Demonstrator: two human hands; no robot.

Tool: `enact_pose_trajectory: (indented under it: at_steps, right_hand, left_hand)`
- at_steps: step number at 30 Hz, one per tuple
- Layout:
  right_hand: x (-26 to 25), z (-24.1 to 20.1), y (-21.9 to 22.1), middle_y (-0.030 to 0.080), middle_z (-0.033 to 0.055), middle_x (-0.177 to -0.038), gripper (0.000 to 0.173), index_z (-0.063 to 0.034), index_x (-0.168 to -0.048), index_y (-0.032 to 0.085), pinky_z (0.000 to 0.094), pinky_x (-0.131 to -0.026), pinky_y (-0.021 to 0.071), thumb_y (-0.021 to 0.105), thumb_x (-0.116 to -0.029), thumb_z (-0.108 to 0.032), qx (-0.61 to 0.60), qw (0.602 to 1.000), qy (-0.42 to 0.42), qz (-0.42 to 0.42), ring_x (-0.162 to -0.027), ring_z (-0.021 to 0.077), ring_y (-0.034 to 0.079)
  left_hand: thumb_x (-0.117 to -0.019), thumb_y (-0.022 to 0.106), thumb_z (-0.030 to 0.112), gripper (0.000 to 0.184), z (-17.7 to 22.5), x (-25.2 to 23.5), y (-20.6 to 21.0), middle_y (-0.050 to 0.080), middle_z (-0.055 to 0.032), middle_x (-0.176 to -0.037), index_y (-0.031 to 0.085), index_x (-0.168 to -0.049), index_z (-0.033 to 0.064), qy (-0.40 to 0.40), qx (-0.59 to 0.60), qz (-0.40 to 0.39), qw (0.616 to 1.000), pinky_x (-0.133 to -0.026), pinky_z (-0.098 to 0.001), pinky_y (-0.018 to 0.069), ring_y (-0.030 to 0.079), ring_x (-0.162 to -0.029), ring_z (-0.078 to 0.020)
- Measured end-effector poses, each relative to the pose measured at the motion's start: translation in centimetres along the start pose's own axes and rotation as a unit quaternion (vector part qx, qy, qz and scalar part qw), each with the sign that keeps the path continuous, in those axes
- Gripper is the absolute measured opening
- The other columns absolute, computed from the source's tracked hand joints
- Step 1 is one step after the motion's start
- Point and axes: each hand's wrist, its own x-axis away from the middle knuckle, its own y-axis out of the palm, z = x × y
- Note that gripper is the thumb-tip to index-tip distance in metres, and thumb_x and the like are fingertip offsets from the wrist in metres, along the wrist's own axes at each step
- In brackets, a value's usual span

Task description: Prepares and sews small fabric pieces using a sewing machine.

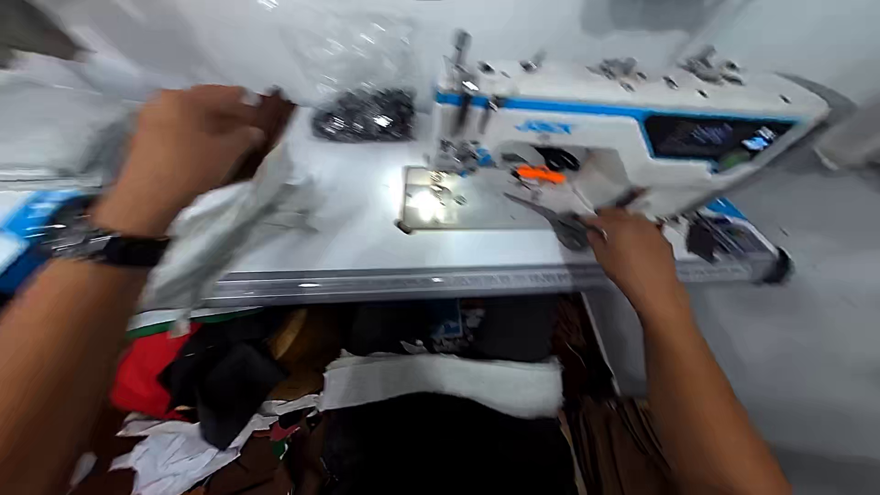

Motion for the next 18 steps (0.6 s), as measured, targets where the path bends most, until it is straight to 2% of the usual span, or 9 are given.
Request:
enact_pose_trajectory:
  at_steps: [2, 4, 6, 8, 9, 11, 14, 16, 18]
  right_hand:
    - [2.7, 0.2, -1.5, 0.068, 0.0211, -0.125, 0.025, -0.0043, -0.121, 0.072, 0.0630, -0.095, 0.0516, 0.061, -0.0985, -0.007, -0.037, 0.999, 0.005, 0.035, -0.116, 0.0414, 0.065]
    - [7.3, 1.5, -2.2, 0.072, 0.0129, -0.111, 0.020, -0.0046, -0.116, 0.072, 0.0477, -0.087, 0.0595, 0.064, -0.0978, -0.008, -0.139, 0.989, 0.005, -0.043, -0.099, 0.0255, 0.071]
    - [12.8, 3.7, -1.0, 0.074, 0.0091, -0.108, 0.021, -0.0042, -0.115, 0.071, 0.0423, -0.086, 0.0612, 0.070, -0.0941, -0.007, -0.272, 0.942, 0.045, -0.194, -0.095, 0.0195, 0.072]
    - [17.6, 6.1, 3.1, 0.073, 0.0091, -0.115, 0.033, -0.0042, -0.119, 0.071, 0.0436, -0.090, 0.0602, 0.078, -0.0864, -0.009, -0.358, 0.893, 0.113, -0.248, -0.103, 0.0210, 0.071]
    - [19.6, 6.8, 5.6, 0.071, 0.0092, -0.119, 0.039, -0.0044, -0.121, 0.070, 0.0442, -0.093, 0.0585, 0.081, -0.0834, -0.011, -0.388, 0.878, 0.144, -0.238, -0.108, 0.0215, 0.069]
    - [22.4, 7.1, 9.9, 0.070, 0.0081, -0.120, 0.042, -0.0045, -0.120, 0.069, 0.0413, -0.095, 0.0577, 0.083, -0.0807, -0.011, -0.457, 0.848, 0.193, -0.188, -0.111, 0.0193, 0.067]
    - [23.6, 6.6, 13.7, 0.069, 0.0020, -0.091, 0.020, -0.0069, -0.098, 0.068, 0.0304, -0.076, 0.0589, 0.081, -0.0822, -0.006, -0.526, 0.811, 0.240, -0.090, -0.082, 0.0103, 0.067]
    - [23.5, 6.5, 14.1, 0.067, -0.0004, -0.078, 0.012, -0.0068, -0.088, 0.068, 0.0259, -0.065, 0.0552, 0.080, -0.0849, -0.006, -0.511, 0.820, 0.247, -0.070, -0.069, 0.0067, 0.062]
    - [23.3, 6.8, 13.2, 0.070, 0.0007, -0.076, 0.007, -0.0042, -0.089, 0.072, 0.0247, -0.061, 0.0556, 0.078, -0.0879, -0.007, -0.459, 0.854, 0.235, -0.076, -0.064, 0.0062, 0.063]
  left_hand:
    - [-0.1058, 0.053, 0.029, 0.051, 0.0, 0.8, 2.3, 0.057, -0.0273, -0.138, 0.047, -0.145, -0.0027, 0.053, -0.007, -0.095, 0.994, -0.108, -0.0504, 0.0461, 0.060, -0.125, -0.0324]
    - [-0.1029, 0.054, 0.024, 0.045, 2.4, 5.1, 5.7, 0.062, -0.0206, -0.131, 0.054, -0.135, -0.0076, 0.066, 0.076, -0.187, 0.977, -0.105, -0.0355, 0.0504, 0.064, -0.118, -0.0204]
    - [-0.0925, 0.058, 0.018, 0.040, 4.7, 10.9, 8.7, 0.068, -0.0205, -0.121, 0.064, -0.121, -0.0098, 0.087, 0.159, -0.312, 0.933, -0.101, -0.0447, 0.0536, 0.067, -0.113, -0.0266]
    - [-0.0964, 0.062, 0.036, 0.043, 5.1, 15.7, 12.0, 0.073, -0.0084, -0.121, 0.071, -0.126, 0.0055, 0.142, 0.191, -0.436, 0.868, -0.097, -0.0471, 0.0570, 0.070, -0.110, -0.0213]
    - [-0.1001, 0.058, 0.046, 0.044, 4.4, 17.7, 14.0, 0.073, 0.0013, -0.122, 0.071, -0.129, 0.0163, 0.173, 0.200, -0.451, 0.853, -0.095, -0.0421, 0.0590, 0.070, -0.109, -0.0129]
    - [-0.1024, 0.052, 0.054, 0.044, 3.8, 20.5, 17.4, 0.073, 0.0094, -0.122, 0.069, -0.132, 0.0260, 0.192, 0.225, -0.428, 0.854, -0.093, -0.0363, 0.0596, 0.069, -0.108, -0.0051]
    - [-0.1023, 0.052, 0.054, 0.042, 5.3, 21.4, 18.7, 0.073, 0.0119, -0.118, 0.070, -0.129, 0.0279, 0.150, 0.243, -0.387, 0.877, -0.096, -0.0332, 0.0585, 0.068, -0.109, -0.0046]
    - [-0.1020, 0.053, 0.053, 0.039, 6.4, 21.5, 18.4, 0.073, 0.0130, -0.115, 0.070, -0.127, 0.0289, 0.130, 0.250, -0.357, 0.890, -0.095, -0.0310, 0.0586, 0.069, -0.107, -0.0045]
    - [-0.1027, 0.053, 0.051, 0.037, 7.2, 21.9, 18.0, 0.073, 0.0128, -0.114, 0.070, -0.127, 0.0287, 0.120, 0.268, -0.343, 0.892, -0.095, -0.0307, 0.0591, 0.069, -0.107, -0.0055]
